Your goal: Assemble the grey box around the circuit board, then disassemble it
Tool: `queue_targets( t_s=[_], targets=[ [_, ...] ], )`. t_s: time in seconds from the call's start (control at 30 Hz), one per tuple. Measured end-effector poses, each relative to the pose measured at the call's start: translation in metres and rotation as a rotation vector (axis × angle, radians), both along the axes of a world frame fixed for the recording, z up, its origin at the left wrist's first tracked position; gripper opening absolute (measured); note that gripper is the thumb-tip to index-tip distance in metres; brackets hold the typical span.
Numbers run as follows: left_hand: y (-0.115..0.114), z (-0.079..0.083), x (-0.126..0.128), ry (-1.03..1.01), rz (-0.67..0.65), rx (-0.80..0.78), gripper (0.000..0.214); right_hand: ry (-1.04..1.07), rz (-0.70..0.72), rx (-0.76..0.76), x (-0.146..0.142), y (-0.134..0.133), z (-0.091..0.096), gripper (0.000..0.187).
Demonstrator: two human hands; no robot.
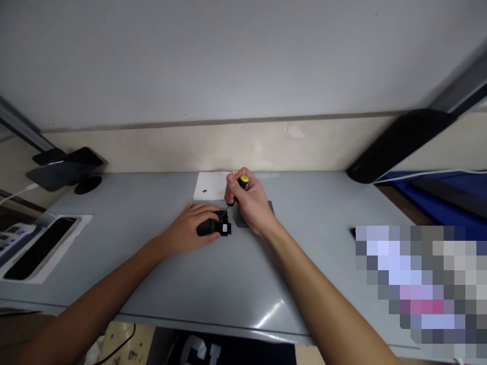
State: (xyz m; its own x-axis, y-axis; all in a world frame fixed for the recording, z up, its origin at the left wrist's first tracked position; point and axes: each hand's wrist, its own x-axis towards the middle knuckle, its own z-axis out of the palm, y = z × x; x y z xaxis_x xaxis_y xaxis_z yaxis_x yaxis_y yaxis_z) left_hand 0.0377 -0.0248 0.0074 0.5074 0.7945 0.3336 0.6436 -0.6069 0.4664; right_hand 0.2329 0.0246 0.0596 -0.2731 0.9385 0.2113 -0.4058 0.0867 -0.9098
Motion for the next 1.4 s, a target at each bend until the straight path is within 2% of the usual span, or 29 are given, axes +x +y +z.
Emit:
queue_targets(
  t_s=[0.07,0.17,0.27,0.37,0.47,0.6,0.7,0.8,0.97,1.2,1.4],
  targets=[
    [0.000,0.001,0.000,0.000,-0.003,-0.008,0.025,-0.006,-0.003,0.013,-0.002,0.000,0.001,0.036],
    [0.000,0.001,0.000,0.003,0.000,-0.027,0.026,0.004,0.068,-0.036,-0.002,-0.002,0.005,0.045],
    [0.001,0.000,0.000,0.004,0.003,-0.028,0.024,-0.026,0.108,-0.053,0.002,-0.003,0.009,0.033],
    [0.001,-0.001,0.000,0.004,0.001,-0.011,0.022,-0.027,0.081,-0.015,0.005,-0.001,0.006,0.025],
    [0.000,-0.001,0.000,0.003,-0.004,-0.001,0.022,-0.113,-0.057,0.089,0.002,0.004,-0.003,0.028],
    [0.000,0.000,-0.001,0.010,0.005,-0.009,0.024,-0.403,-0.261,0.321,-0.002,0.006,-0.011,0.026],
    [0.000,0.001,-0.002,0.014,0.001,-0.013,0.024,-0.664,-0.406,0.384,0.003,0.005,-0.012,0.031],
    [0.002,0.000,0.001,0.015,-0.009,-0.015,0.023,-0.831,-0.619,0.303,0.013,0.010,-0.012,0.036],
    [0.006,-0.002,0.008,0.001,-0.017,-0.001,0.023,-0.658,-0.856,0.206,0.027,0.030,-0.020,0.034],
    [0.002,-0.003,0.009,0.018,-0.007,0.007,0.021,-0.810,-0.919,0.047,0.033,0.037,-0.034,0.040],
    [-0.002,0.002,0.004,0.008,0.031,0.034,0.030,-0.860,-0.953,0.015,0.041,0.042,-0.036,0.043]
  ],
)
